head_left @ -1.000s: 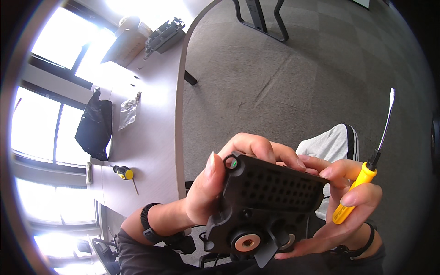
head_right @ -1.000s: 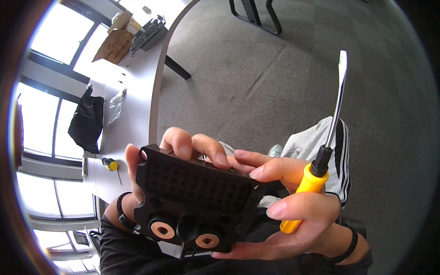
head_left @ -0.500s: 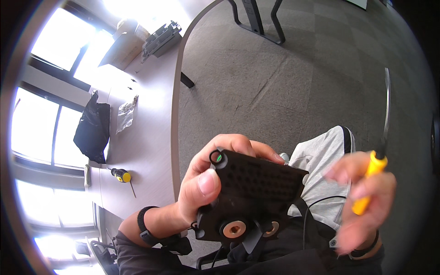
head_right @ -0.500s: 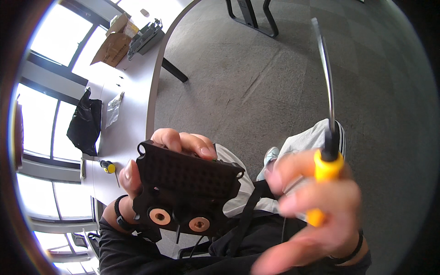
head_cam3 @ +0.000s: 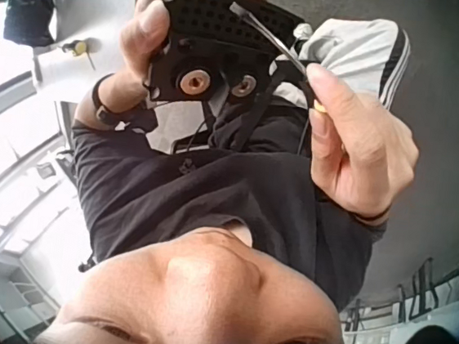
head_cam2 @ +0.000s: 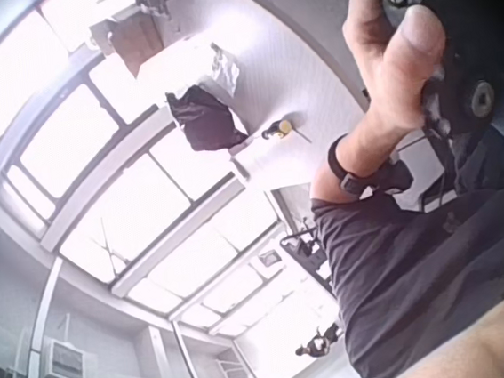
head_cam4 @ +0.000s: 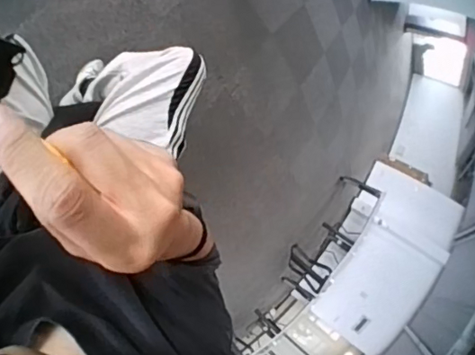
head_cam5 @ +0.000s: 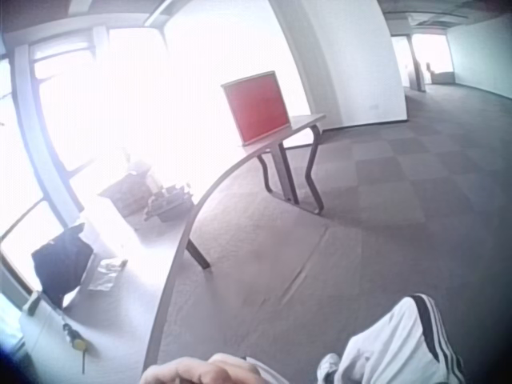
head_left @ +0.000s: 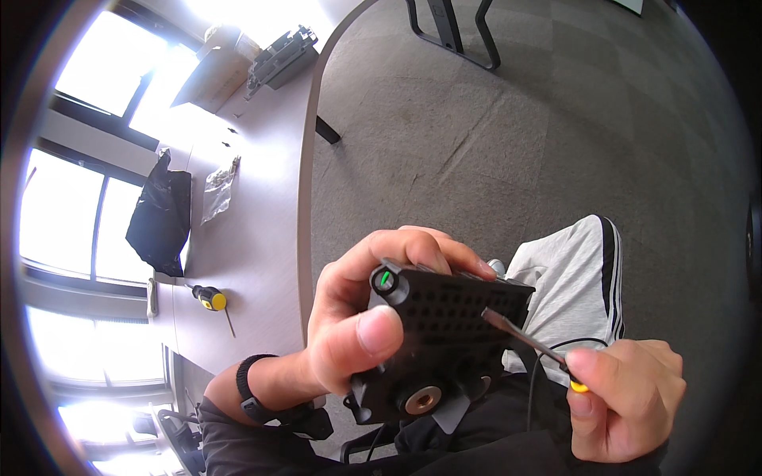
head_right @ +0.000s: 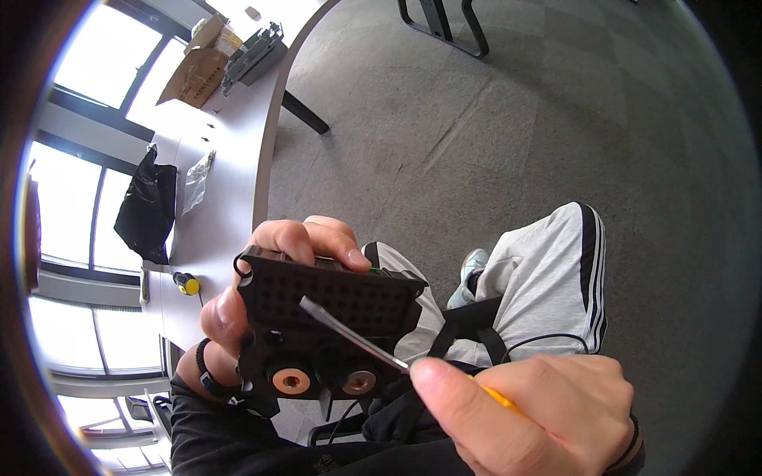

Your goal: The person uses a screwdriver and a thin pick to pry and unscrew parts of a black electronic connector assembly. They turn the assembly over by hand and work on different sections of the housing.

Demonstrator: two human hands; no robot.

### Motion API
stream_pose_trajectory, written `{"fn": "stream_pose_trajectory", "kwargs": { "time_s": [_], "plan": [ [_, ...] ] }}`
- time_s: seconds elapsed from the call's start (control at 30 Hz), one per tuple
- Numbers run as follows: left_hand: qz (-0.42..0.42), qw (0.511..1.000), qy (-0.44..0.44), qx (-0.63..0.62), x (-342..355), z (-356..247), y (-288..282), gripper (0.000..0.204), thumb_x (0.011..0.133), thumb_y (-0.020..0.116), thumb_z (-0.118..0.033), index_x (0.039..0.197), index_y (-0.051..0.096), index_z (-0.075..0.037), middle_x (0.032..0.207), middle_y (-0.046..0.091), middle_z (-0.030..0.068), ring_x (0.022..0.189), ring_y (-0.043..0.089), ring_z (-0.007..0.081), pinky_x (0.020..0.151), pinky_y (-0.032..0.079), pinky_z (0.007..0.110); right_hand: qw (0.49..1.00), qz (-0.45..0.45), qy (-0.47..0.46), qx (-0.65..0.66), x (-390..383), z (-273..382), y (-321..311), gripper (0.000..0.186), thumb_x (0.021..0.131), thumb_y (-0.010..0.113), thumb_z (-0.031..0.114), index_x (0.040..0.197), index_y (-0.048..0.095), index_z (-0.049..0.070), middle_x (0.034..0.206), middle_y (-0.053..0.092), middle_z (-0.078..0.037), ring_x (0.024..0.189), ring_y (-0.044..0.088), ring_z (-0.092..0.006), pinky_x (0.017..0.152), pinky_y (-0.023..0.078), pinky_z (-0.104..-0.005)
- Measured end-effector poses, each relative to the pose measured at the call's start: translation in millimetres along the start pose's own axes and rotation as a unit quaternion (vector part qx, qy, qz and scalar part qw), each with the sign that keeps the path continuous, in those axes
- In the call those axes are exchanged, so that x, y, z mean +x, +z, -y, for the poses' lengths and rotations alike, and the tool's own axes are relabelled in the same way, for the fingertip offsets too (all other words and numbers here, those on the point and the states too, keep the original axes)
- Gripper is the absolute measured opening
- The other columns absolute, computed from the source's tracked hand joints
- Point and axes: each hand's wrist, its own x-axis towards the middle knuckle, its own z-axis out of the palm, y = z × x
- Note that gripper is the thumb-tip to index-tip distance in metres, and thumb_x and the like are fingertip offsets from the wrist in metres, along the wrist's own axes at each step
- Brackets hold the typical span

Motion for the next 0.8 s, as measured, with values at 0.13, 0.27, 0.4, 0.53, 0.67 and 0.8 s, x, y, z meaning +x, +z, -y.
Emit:
{"fn": "stream_pose_trajectory", "kwargs": {
  "time_s": [0.13, 0.27, 0.4, 0.53, 0.67, 0.8],
  "plan": [
    [-0.006, 0.998, 0.016, 0.056, -1.8, -2.0, 2.2, 0.052, 0.082, 0.063, -0.038, 0.111, 0.051, 0.003, 0.113, 0.055, 0.0299, 0.101, 0.061, 0.0321, 0.091, 0.048, 0.043, 1.000, 0.025, 0.003, -0.011, 1.6, 0.7, 0.1, 0.019, 0.087, 0.060, 0.016, 0.101, 0.061, 0.002, 0.055, 0.055, -0.002, 0.039, 0.048, -0.0144, 0.043, 0.037, -0.0272],
    [0.004, 0.996, 0.040, 0.082, -0.1, -0.1, -2.1, 0.052, 0.081, 0.064, -0.038, 0.110, 0.052, 0.003, 0.112, 0.056, 0.0294, 0.103, 0.060, 0.0314, 0.092, 0.047, 0.043, 0.998, 0.056, 0.021, -0.002, 0.4, 3.3, 1.5, 0.020, 0.089, 0.058, 0.017, 0.102, 0.060, 0.002, 0.055, 0.056, -0.002, 0.039, 0.049, -0.0150, 0.042, 0.038, -0.0275],
    [0.060, 0.989, 0.055, 0.125, 2.6, -2.3, -6.3, 0.051, 0.080, 0.064, -0.039, 0.107, 0.053, 0.003, 0.111, 0.057, 0.0292, 0.103, 0.059, 0.0301, 0.091, 0.046, 0.041, 0.998, 0.053, 0.043, 0.015, -0.2, 3.7, 3.7, 0.020, 0.090, 0.057, 0.017, 0.103, 0.059, 0.002, 0.054, 0.054, -0.002, 0.039, 0.050, -0.0158, 0.042, 0.038, -0.0282],
    [0.050, 0.977, 0.075, 0.193, 0.3, -1.7, -6.1, 0.057, 0.077, 0.062, -0.051, 0.103, 0.053, 0.000, 0.107, 0.058, 0.0281, 0.103, 0.052, 0.0299, 0.087, 0.048, 0.041, 0.996, 0.082, 0.038, 0.008, -0.2, -1.9, 1.6, 0.020, 0.090, 0.056, 0.016, 0.103, 0.058, 0.001, 0.054, 0.053, -0.003, 0.040, 0.051, -0.0173, 0.042, 0.038, -0.0288],
    [0.033, 0.967, 0.058, 0.246, -0.6, -1.1, -2.1, 0.066, 0.076, 0.060, -0.065, 0.101, 0.050, -0.005, 0.104, 0.058, 0.0271, 0.103, 0.046, 0.0302, 0.083, 0.050, 0.042, 0.994, 0.106, 0.026, -0.020, -0.3, -0.3, 0.3, 0.021, 0.089, 0.057, 0.015, 0.103, 0.057, -0.001, 0.054, 0.053, -0.004, 0.040, 0.051, -0.0183, 0.041, 0.038, -0.0284],
    [0.055, 0.955, 0.078, 0.280, 1.1, -3.3, -3.1, 0.068, 0.076, 0.062, -0.065, 0.103, 0.049, -0.004, 0.104, 0.058, 0.0277, 0.100, 0.047, 0.0298, 0.083, 0.050, 0.042, 0.995, 0.095, 0.028, -0.033, -3.5, 2.7, 6.4, 0.020, 0.090, 0.055, 0.014, 0.103, 0.059, -0.001, 0.056, 0.055, -0.005, 0.040, 0.052, -0.0182, 0.041, 0.039, -0.0278]
  ]
}}
